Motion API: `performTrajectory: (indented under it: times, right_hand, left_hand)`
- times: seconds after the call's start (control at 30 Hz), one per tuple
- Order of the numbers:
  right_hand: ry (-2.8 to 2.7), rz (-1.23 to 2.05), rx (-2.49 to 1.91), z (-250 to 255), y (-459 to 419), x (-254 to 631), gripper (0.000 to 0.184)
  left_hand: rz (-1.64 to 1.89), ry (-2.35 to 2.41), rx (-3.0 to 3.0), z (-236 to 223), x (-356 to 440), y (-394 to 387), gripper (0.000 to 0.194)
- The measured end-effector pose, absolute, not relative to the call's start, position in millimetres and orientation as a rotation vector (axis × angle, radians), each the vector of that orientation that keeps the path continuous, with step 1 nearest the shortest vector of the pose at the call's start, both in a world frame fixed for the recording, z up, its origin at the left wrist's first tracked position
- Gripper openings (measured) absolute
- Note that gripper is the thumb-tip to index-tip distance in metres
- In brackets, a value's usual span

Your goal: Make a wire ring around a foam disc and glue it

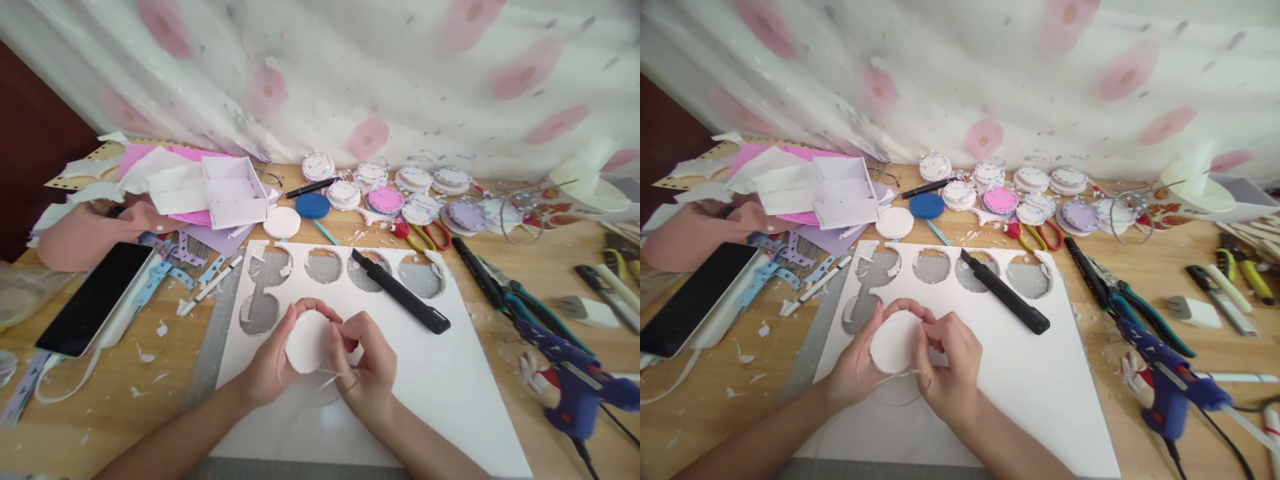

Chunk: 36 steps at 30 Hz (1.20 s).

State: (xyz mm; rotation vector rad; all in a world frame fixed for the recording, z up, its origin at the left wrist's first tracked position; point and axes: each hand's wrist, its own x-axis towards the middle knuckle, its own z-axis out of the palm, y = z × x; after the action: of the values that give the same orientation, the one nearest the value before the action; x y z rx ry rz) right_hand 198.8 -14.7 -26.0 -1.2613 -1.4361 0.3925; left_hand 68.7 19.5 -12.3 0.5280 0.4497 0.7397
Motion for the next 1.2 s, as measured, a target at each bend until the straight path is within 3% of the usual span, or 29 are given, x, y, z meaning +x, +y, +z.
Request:
performTrajectory:
  times: [0.27, 0.43, 0.8, 1.07, 1.2]
  right_hand:
    - [-1.554, 0.243, -1.242, -29, -11, 203, 0.022]
    - [-1.587, 0.194, -1.319, -31, -12, 204, 0.020]
    - [-1.861, -0.056, -1.364, -30, -12, 207, 0.024]
    - [-2.121, 0.032, -1.539, -31, -6, 208, 0.046]
    - [-2.134, 0.244, -1.432, -33, -5, 208, 0.049]
  left_hand:
    - [0.714, 0.439, 0.310, -10, 67, 20, 0.042]
    - [0.752, 0.544, 0.389, -10, 64, 19, 0.030]
    - [0.831, 0.700, 0.413, -10, 64, 21, 0.027]
    - [0.905, 0.822, 0.380, -10, 64, 35, 0.027]
    - [0.881, 0.841, 0.367, -16, 62, 34, 0.028]
